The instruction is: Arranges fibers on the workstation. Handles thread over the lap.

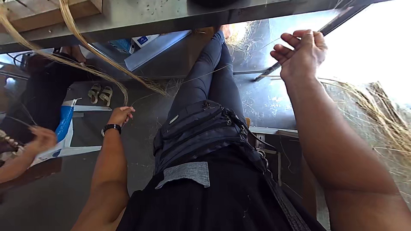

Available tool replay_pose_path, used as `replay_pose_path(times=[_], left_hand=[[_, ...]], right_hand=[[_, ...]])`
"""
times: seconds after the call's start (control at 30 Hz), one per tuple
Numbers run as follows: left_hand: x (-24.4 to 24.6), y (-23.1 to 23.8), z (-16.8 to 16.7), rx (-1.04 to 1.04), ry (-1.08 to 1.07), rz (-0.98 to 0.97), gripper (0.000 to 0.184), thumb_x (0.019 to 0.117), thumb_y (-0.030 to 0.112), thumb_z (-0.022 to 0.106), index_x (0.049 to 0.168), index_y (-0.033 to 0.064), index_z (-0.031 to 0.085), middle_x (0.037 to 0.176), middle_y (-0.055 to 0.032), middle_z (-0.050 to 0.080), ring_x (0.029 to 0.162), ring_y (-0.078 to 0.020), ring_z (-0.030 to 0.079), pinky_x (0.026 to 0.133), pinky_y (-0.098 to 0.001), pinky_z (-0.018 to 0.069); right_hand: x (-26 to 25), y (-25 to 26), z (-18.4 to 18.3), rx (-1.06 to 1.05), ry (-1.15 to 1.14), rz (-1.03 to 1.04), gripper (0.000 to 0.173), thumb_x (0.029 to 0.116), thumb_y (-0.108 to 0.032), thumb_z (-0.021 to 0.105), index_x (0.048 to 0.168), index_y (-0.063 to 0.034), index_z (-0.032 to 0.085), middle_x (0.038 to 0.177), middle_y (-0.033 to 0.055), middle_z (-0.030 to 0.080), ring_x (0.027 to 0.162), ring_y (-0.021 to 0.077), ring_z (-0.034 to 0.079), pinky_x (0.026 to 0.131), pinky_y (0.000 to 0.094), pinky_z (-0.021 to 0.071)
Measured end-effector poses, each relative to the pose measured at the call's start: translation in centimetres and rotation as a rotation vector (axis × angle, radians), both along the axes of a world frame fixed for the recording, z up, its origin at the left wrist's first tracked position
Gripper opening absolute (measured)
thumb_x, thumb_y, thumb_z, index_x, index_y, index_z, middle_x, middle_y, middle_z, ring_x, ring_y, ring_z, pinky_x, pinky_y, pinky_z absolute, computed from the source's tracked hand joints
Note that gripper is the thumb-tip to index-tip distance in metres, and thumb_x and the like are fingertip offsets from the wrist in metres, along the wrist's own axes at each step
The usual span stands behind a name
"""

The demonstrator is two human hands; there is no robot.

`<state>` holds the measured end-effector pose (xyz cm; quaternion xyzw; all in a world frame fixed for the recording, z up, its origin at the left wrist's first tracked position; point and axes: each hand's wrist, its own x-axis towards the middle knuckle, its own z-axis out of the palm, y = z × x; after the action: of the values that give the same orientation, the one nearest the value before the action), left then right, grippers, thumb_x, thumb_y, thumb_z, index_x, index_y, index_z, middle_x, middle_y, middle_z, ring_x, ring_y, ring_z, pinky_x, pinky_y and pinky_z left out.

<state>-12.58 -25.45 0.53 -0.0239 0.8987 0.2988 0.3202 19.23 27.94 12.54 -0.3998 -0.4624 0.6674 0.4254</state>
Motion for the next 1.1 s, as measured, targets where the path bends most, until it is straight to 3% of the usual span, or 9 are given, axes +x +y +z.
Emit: replay_pose_path(times=[0.2, 0.3, 0.4, 0.5, 0.6, 0.7, 0.77, 0.9, 1.1], left_hand=[[-0.3, 5.3, 4.1, 0.315, -0.078, -0.113, 0.034, 0.1104, 0.031, 0.045, 0.115, 0.0065, 0.068, 0.068, 0.0018, 0.061, 0.047, -0.0038, 0.046, 0.045, -0.0189, 0.0405], [0.4, 8.8, 6.5, 0.423, -0.1, -0.278, 0.033, 0.1108, 0.026, 0.043, 0.119, 0.0055, 0.068, 0.072, 0.0007, 0.066, 0.049, -0.0031, 0.05, 0.046, -0.0177, 0.0429], [2.1, 12.8, 8.9, 0.503, -0.121, -0.495, 0.031, 0.1101, 0.02, 0.043, 0.116, 0.0028, 0.068, 0.074, -0.0013, 0.068, 0.05, -0.004, 0.054, 0.047, -0.0184, 0.0465], [4.2, 16.8, 10.7, 0.569, -0.181, -0.66, 0.03, 0.1093, 0.016, 0.044, 0.113, 0.002, 0.07, 0.074, -0.0033, 0.069, 0.052, -0.0067, 0.059, 0.049, -0.0212, 0.0517], [5.9, 19.9, 11.7, 0.633, -0.25, -0.734, 0.029, 0.1091, 0.014, 0.044, 0.11, 0.0009, 0.07, 0.073, -0.0056, 0.07, 0.054, -0.0102, 0.064, 0.05, -0.0243, 0.0559], [7.4, 22.0, 12.2, 0.69, -0.289, -0.762, 0.031, 0.1092, 0.015, 0.043, 0.106, 0.0008, 0.07, 0.073, -0.0058, 0.071, 0.054, -0.0108, 0.065, 0.052, -0.0258, 0.0576], [8.5, 23.2, 12.6, 0.704, -0.308, -0.808, 0.03, 0.1089, 0.016, 0.044, 0.104, 0.0012, 0.07, 0.073, -0.0055, 0.07, 0.053, -0.0094, 0.063, 0.05, -0.0238, 0.0552], [10.7, 25.2, 13.9, 0.715, -0.37, -1.022, 0.026, 0.1075, 0.015, 0.049, 0.103, 0.0021, 0.072, 0.066, -0.001, 0.061, 0.047, -0.0035, 0.048, 0.042, -0.0167, 0.0369], [11.5, 25.8, 14.7, 0.925, -0.304, -0.919, 0.025, 0.1073, 0.019, 0.048, 0.102, 0.0063, 0.069, 0.058, 0.0064, 0.05, 0.048, -0.002, 0.045, 0.046, -0.0172, 0.0384]], right_hand=[[-0.1, -1.2, -0.2, -0.011, -0.453, 0.362, 0.044, 0.1131, -0.031, 0.034, 0.149, -0.0059, 0.037, 0.123, 0.0155, 0.064, 0.085, 0.0251, 0.073, 0.073, 0.0421, 0.0636], [-0.3, -2.5, -0.8, 0.136, -0.841, 0.823, 0.043, 0.1116, -0.033, 0.043, 0.132, -0.0001, 0.06, 0.116, 0.0201, 0.07, 0.091, 0.0305, 0.072, 0.08, 0.0515, 0.0597], [-1.1, -3.9, -1.4, 0.354, -0.991, 1.022, 0.039, 0.1103, -0.036, 0.049, 0.11, -0.0039, 0.071, 0.094, 0.0133, 0.075, 0.075, 0.0265, 0.073, 0.072, 0.0511, 0.0601], [-1.2, -4.6, -0.8, 0.507, -0.949, 0.943, 0.032, 0.1077, -0.031, 0.054, 0.125, -0.0073, 0.068, 0.082, 0.0111, 0.073, 0.064, 0.0248, 0.07, 0.066, 0.0505, 0.0604], [-0.8, -4.5, -0.3, 0.62, -0.83, 0.703, 0.051, 0.103, -0.024, 0.056, 0.151, -0.0088, 0.046, 0.094, 0.0148, 0.072, 0.069, 0.0295, 0.07, 0.069, 0.0546, 0.06], [-0.4, -4.4, 0.5, 0.813, -0.542, 0.506, 0.051, 0.1023, -0.015, 0.052, 0.153, -0.0082, 0.044, 0.111, 0.0089, 0.073, 0.06, 0.0159, 0.062, 0.055, 0.037, 0.0548], [-0.3, -5.0, 1.3, 0.863, -0.312, 0.563, 0.046, 0.1016, -0.01, 0.051, 0.147, -0.0058, 0.05, 0.122, 0.0059, 0.072, 0.058, 0.008, 0.059, 0.051, 0.0288, 0.0516], [-0.4, -8.0, 2.0, 0.687, -0.026, 1.024, 0.048, 0.1004, -0.004, 0.055, 0.148, -0.0063, 0.051, 0.141, 0.0073, 0.062, 0.069, 0.0122, 0.068, 0.06, 0.0324, 0.0613], [-0.8, -8.9, 0.0, 0.683, -0.118, 1.082, 0.017, 0.1033, -0.013, 0.06, 0.109, -0.0034, 0.072, 0.084, 0.003, 0.072, 0.07, 0.009, 0.068, 0.066, 0.0281, 0.0614]])
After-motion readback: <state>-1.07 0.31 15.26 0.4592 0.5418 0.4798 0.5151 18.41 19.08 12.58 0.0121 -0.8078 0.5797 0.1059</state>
